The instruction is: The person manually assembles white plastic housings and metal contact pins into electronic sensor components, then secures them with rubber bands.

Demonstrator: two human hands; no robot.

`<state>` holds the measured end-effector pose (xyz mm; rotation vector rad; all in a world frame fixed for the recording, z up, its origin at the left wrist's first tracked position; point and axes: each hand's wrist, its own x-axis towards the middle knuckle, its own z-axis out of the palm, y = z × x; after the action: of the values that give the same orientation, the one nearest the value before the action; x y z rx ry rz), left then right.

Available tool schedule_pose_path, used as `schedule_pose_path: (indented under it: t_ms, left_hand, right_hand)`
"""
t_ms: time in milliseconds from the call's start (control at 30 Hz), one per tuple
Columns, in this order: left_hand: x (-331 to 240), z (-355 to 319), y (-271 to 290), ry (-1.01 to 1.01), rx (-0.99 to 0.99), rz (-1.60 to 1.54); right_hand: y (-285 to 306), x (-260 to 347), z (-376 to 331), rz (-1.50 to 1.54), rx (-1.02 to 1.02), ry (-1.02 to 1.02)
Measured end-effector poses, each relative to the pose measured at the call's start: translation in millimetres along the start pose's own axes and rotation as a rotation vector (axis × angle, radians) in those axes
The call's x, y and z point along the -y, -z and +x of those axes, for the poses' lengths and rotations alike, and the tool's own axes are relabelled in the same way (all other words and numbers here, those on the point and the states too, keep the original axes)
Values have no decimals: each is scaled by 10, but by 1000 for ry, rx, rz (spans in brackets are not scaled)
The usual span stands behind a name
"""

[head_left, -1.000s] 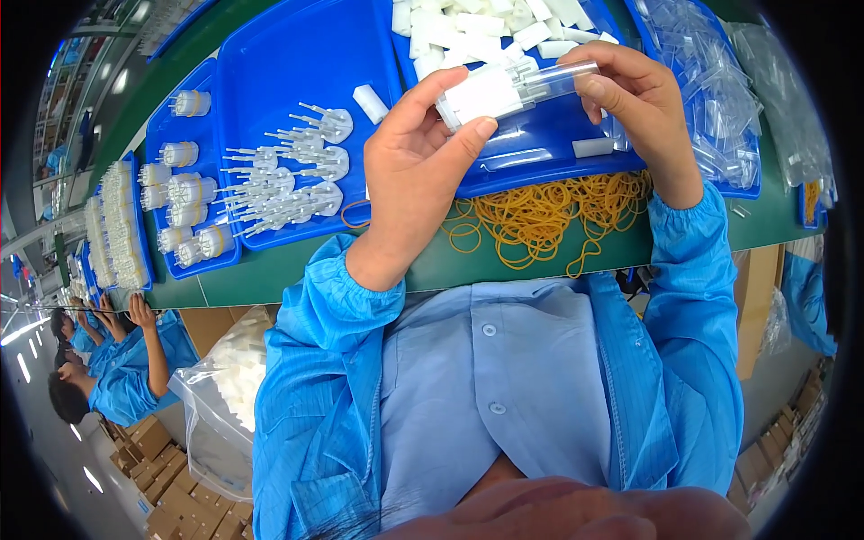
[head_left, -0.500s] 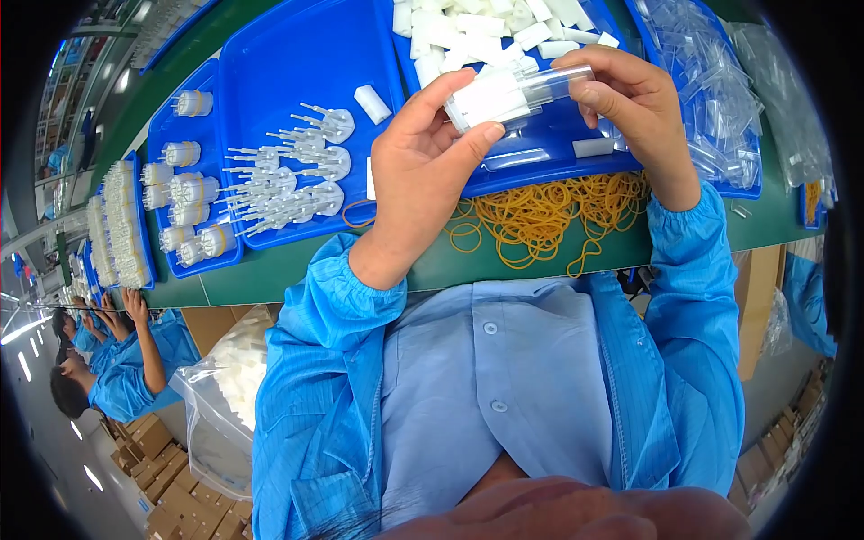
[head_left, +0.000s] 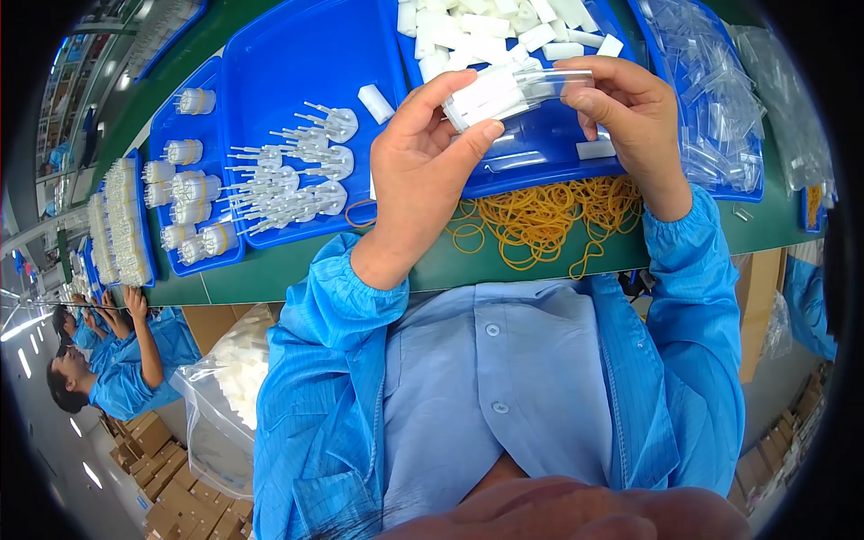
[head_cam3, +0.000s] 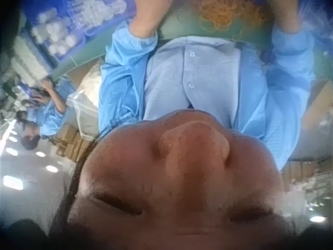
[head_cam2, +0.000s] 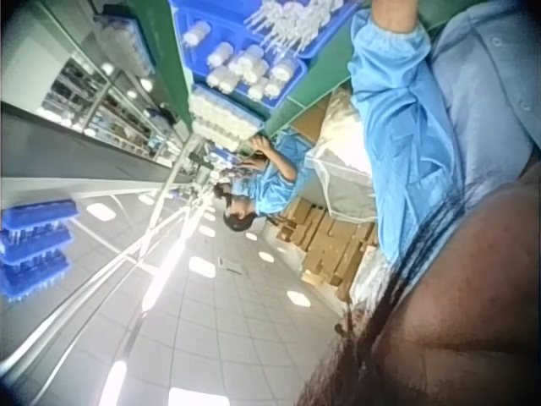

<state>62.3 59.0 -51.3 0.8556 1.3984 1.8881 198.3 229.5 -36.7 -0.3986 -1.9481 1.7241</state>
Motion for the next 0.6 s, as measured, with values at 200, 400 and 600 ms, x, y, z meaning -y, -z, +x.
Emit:
schedule_pose_path:
  t_ms: [200, 400, 600]
  left_hand:
    - [59, 18, 30, -116, 22, 64]
    - [26, 15, 35, -168, 35, 149]
    - [2, 7, 32, -128, 33, 145]
  right_hand:
    - [3, -4, -8, 36, 7, -49]
    - [1, -16, 2, 75, 26, -33]
    - [38, 4, -5, 60, 83, 14]
